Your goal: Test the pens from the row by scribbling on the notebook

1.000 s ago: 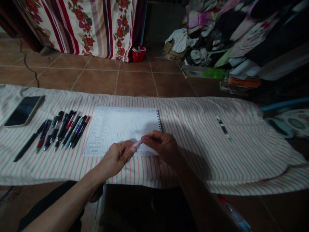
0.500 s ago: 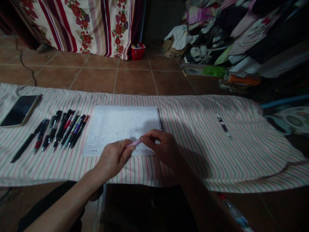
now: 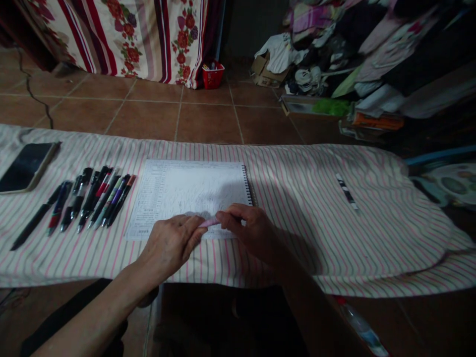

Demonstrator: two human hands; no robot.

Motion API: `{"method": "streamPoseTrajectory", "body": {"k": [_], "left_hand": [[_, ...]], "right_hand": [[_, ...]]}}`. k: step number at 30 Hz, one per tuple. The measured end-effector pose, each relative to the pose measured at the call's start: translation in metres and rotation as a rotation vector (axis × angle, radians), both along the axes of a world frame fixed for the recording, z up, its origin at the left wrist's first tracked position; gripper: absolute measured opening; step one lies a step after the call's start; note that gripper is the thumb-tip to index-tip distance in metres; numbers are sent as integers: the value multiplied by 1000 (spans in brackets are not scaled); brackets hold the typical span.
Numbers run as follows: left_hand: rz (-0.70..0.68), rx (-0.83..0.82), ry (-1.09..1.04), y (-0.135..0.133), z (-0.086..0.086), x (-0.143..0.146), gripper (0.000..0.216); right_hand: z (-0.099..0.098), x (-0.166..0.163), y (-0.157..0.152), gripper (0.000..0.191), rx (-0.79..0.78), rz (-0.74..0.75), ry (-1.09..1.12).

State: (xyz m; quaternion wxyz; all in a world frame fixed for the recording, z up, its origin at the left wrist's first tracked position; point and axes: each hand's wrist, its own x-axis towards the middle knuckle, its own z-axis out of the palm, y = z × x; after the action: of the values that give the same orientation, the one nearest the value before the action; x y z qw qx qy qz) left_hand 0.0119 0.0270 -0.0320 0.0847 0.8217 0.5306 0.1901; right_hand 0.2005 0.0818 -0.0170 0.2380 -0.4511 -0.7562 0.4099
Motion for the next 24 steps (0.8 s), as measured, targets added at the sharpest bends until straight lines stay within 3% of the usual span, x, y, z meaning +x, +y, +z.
{"method": "streamPoseTrajectory", "body": {"k": [7,13,18,24], "left_hand": [[-46,113,96,-1,4,-3,30],[-17,113,103,-1,1,0,33],[63,-127,-114,3,-1,2,35],[173,-630,-762,8,-7,9,35]], "right_hand": [[-7,-3,-3,48,-201,-17,25],[-9,-8,-1,55,-324,-109,31],[-13,-6,4,51,-293,-66,113],[-14,-2,7,45,-273,-223,418]]}}
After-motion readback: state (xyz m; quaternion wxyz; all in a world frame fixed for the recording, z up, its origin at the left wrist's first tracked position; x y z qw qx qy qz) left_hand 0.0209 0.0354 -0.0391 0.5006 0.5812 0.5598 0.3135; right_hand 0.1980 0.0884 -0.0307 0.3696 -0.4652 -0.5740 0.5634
